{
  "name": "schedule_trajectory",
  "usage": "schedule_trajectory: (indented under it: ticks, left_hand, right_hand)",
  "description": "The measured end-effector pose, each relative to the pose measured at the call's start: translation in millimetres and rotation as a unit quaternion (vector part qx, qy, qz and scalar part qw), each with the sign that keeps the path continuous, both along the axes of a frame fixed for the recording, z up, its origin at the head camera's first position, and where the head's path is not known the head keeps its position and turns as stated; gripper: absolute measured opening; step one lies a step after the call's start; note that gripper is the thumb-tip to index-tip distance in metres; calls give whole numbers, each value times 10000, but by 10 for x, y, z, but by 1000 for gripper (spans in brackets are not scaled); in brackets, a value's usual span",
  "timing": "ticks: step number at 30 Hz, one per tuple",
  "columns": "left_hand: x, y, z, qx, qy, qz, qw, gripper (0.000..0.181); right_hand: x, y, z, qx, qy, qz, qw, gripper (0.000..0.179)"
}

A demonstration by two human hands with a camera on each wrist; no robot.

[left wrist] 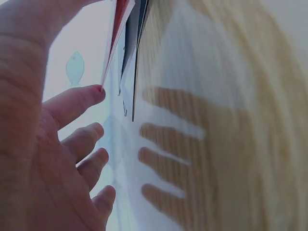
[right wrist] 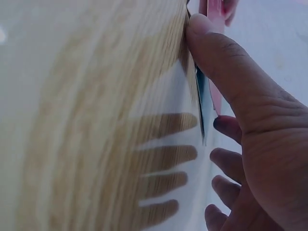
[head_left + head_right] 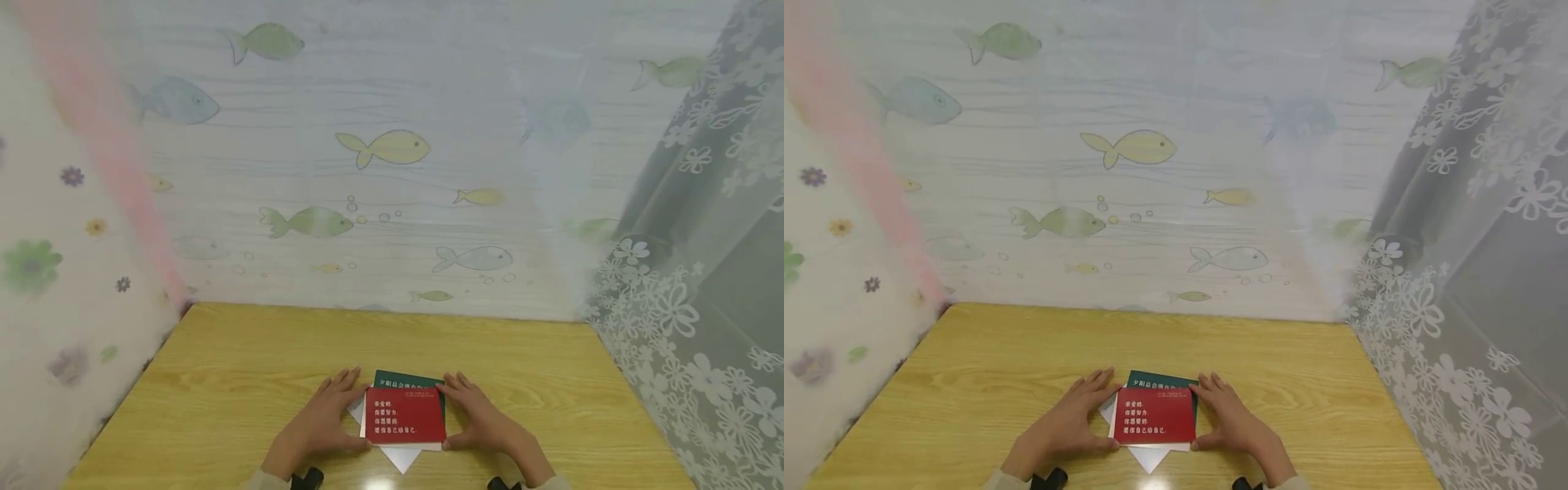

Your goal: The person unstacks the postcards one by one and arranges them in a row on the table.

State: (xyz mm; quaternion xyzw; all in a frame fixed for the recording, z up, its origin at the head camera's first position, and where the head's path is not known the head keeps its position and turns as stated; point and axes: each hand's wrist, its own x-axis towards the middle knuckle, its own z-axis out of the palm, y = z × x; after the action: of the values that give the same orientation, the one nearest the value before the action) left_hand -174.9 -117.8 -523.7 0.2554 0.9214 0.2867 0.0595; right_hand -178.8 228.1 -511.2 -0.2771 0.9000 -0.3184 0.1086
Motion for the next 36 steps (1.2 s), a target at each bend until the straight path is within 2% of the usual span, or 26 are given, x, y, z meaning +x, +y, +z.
schedule_trajectory:
  ticks: [6,14,21,26,29,36]
  left_hand:
    - [8,-26,-13,61,224,-49,9997,97]
    - [-24,-78,7,126,672,-200,9975,99]
    - [-10,-113,16,190,864,-203,9959,104]
    - [-1,-159,2,264,893,-56,9956,106]
    - [4,-177,7,281,923,26,9953,104]
    - [-47,-182,48,512,1097,-3,9926,101]
  right_hand:
    - [71,-24,-49,-122,192,-102,9997,98]
    - [114,-88,-97,-174,895,-184,9957,100]
    - [125,-103,-59,-354,787,-199,9961,99]
    - [91,-138,-37,-433,640,-105,9970,98]
    - [79,-164,-32,-324,620,-126,9975,99]
    - [28,-194,-8,-209,762,-202,9967,101]
